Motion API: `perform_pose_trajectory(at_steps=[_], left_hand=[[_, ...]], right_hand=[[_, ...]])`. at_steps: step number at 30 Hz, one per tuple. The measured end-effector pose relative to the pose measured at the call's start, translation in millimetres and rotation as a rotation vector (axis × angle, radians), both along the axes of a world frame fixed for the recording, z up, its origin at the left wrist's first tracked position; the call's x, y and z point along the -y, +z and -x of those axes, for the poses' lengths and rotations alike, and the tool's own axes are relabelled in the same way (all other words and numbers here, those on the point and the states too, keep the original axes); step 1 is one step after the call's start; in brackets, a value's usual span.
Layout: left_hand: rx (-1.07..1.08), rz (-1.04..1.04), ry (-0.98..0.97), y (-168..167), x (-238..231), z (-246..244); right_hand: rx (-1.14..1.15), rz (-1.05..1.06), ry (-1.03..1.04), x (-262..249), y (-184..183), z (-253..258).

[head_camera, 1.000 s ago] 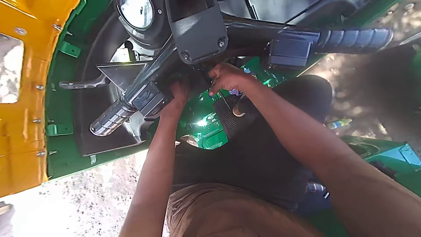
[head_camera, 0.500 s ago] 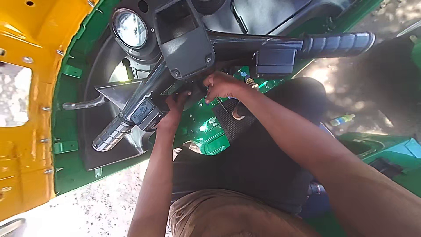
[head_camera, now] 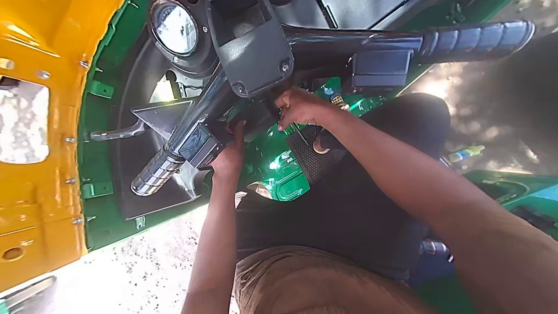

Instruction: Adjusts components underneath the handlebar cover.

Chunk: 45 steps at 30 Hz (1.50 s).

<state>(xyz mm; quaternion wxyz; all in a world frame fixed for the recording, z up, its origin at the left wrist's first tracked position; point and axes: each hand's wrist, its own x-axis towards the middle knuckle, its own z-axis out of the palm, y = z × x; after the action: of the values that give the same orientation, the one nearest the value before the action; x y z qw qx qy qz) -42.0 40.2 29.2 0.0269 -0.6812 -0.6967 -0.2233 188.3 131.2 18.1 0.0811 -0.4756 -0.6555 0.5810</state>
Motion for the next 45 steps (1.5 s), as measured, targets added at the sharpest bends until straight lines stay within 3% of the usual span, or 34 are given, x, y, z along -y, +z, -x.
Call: perform_pose_trajectory(at_steps=[14, 20, 25, 33, 39, 45], left_hand=[[0.166, 0.034, -0.208, -4.7, -31.5, -21.4], [0.317, 0.084, -0.120, -3.1, -38.2, -23.9], [0.299, 0.267, -0.028, 8.7, -35.4, -30.5], [0.405, 0.176, -0.047, 2.1, -38.6, -31.0], [0.228, 0.031, -0.171, -11.4, -32.5, -11.8], [0.660, -0.159, -0.174, -23.3, -21.3, -5.2]], right_hand=[[0.047, -0.062, 0.057, -1.6, 3.5, -2.5], [0.037, -0.066, 0.066, -1.9, 2.6, -1.8], [0.042, -0.055, 0.059, -1.2, 5.2, -2.5], [0.031, -0.042, 0.051, -2.1, 2.5, -1.7], [0.017, -0.030, 0.035, -1.6, -1.3, -0.9], [0.050, -0.032, 0.039, -1.2, -0.8, -0.4]])
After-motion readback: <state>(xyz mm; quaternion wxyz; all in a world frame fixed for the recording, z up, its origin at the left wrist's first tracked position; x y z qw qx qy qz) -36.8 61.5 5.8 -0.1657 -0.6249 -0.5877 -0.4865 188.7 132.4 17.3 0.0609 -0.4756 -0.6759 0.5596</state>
